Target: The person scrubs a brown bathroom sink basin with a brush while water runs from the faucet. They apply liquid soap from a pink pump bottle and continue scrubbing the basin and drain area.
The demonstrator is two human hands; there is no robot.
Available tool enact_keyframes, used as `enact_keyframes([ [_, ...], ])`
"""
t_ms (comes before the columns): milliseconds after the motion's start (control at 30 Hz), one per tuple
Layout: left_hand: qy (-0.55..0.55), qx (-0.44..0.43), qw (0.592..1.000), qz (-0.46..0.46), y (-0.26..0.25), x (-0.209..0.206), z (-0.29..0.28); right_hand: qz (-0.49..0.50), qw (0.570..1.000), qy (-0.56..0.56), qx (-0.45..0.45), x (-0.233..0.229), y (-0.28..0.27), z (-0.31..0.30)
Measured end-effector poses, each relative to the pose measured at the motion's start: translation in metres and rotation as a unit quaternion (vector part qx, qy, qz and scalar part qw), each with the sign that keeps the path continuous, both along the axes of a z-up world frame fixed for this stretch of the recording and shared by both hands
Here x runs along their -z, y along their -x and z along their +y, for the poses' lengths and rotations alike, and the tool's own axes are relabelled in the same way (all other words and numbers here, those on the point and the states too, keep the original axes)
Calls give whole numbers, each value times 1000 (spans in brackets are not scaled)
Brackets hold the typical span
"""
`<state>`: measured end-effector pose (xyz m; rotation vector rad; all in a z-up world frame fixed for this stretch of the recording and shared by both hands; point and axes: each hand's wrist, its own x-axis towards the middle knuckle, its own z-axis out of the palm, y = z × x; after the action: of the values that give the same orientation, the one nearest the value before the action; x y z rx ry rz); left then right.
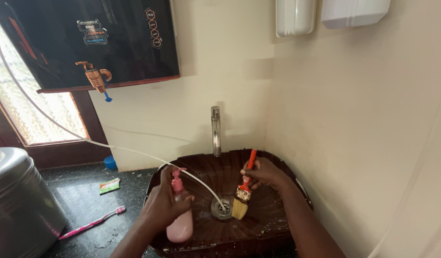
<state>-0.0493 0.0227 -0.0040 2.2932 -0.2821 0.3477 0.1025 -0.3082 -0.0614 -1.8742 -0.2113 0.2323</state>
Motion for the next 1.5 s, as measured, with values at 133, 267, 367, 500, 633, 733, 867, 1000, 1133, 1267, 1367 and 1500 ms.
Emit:
enact_keyframes([
  [133, -9, 35, 998, -44, -7, -3, 4, 0, 1000, -3, -7, 1, 1, 0],
  [267, -30, 20, 999, -28, -7, -7, 0, -4, 1000, 10, 9, -3, 5, 1],
  [367, -54, 4, 999, -5, -6, -9, -3, -6, 1000, 5, 4, -2, 7, 2],
  [500, -58, 11, 997, -47, -5, -16, -5, 3, 1000, -1, 0, -3, 6, 2],
  [633, -78, -7, 997, -19, -7, -17, -7, -6, 1000, 9, 1, -1, 4, 1],
  [733, -71, 0, 996, -55, -10, -16, -6, -7, 1000, 7, 1, 1, 2, 0],
  [867, -85, -3, 996, -19, -13, -11, -5, -10, 1000, -1, -4, 2, 1, 0],
  [1000, -107, -5, 994, -39, -13, -9, -2, -2, 1000, 4, 6, 2, 1, 0],
  [1133, -136, 20, 990, -29, -11, -16, -4, -6, 1000, 8, 5, -1, 4, 1],
  [1267, -153, 9, 988, -10, -12, -26, -7, 1, 1000, 12, 2, -10, 12, 4],
  [1367, -147, -2, 988, -36, -16, -25, -6, -18, 998, -10, -62, -17, 23, 10],
  [1500, -92, -7, 993, -77, -20, -7, 3, -41, 966, -77, -243, -25, 40, 28],
])
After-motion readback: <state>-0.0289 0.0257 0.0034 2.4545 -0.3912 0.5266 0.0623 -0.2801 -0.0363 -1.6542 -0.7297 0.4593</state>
